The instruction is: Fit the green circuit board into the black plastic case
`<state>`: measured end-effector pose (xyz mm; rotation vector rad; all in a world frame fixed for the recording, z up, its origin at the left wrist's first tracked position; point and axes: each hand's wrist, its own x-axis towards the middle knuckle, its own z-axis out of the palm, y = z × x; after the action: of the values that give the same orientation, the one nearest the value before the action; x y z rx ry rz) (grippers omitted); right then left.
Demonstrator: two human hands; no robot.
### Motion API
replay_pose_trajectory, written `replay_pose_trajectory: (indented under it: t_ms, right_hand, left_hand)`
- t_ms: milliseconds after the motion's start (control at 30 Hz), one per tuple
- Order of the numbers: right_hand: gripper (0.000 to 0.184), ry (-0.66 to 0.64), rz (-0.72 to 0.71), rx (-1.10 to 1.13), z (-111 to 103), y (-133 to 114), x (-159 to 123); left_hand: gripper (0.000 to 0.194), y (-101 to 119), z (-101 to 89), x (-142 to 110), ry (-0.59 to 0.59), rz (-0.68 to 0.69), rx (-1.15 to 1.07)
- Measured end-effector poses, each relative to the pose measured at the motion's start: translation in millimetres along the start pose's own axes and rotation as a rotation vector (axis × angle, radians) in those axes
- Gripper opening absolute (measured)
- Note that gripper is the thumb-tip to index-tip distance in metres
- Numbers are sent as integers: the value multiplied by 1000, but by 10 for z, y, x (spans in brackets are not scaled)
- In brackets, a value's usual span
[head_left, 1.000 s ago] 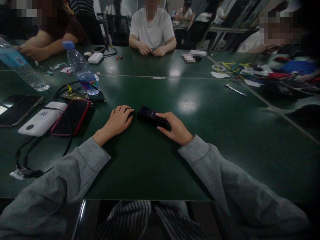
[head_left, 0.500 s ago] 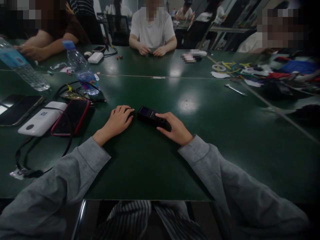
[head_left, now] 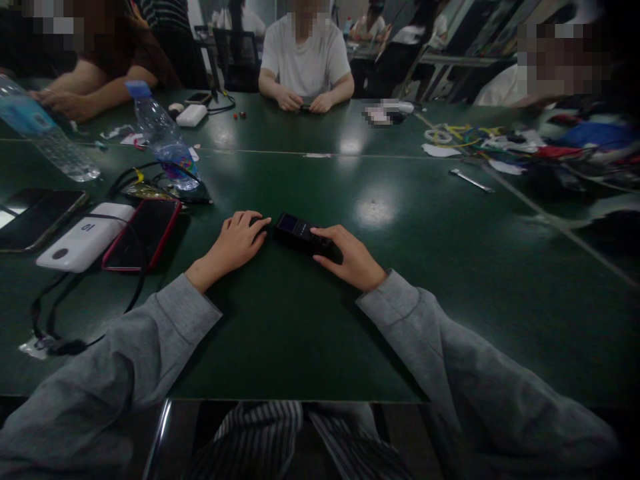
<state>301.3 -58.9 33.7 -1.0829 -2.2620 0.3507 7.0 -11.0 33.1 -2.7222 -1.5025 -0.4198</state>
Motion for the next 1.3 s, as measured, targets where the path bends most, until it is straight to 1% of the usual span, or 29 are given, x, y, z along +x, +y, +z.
replay_pose_trajectory:
  t_ms: [167,900,1300]
  right_hand:
    - [52,14,-21,2,-2,-9,8]
    - [54,-5,14,1,-7,-6,-3]
    - [55,3,17,-2,-2,-10,-4]
  left_hand:
    - [45,-10,17,5,1,-1,14]
    - [46,-24,12,1,-19,13,16]
    - [44,-30,25,4,-7,10,15]
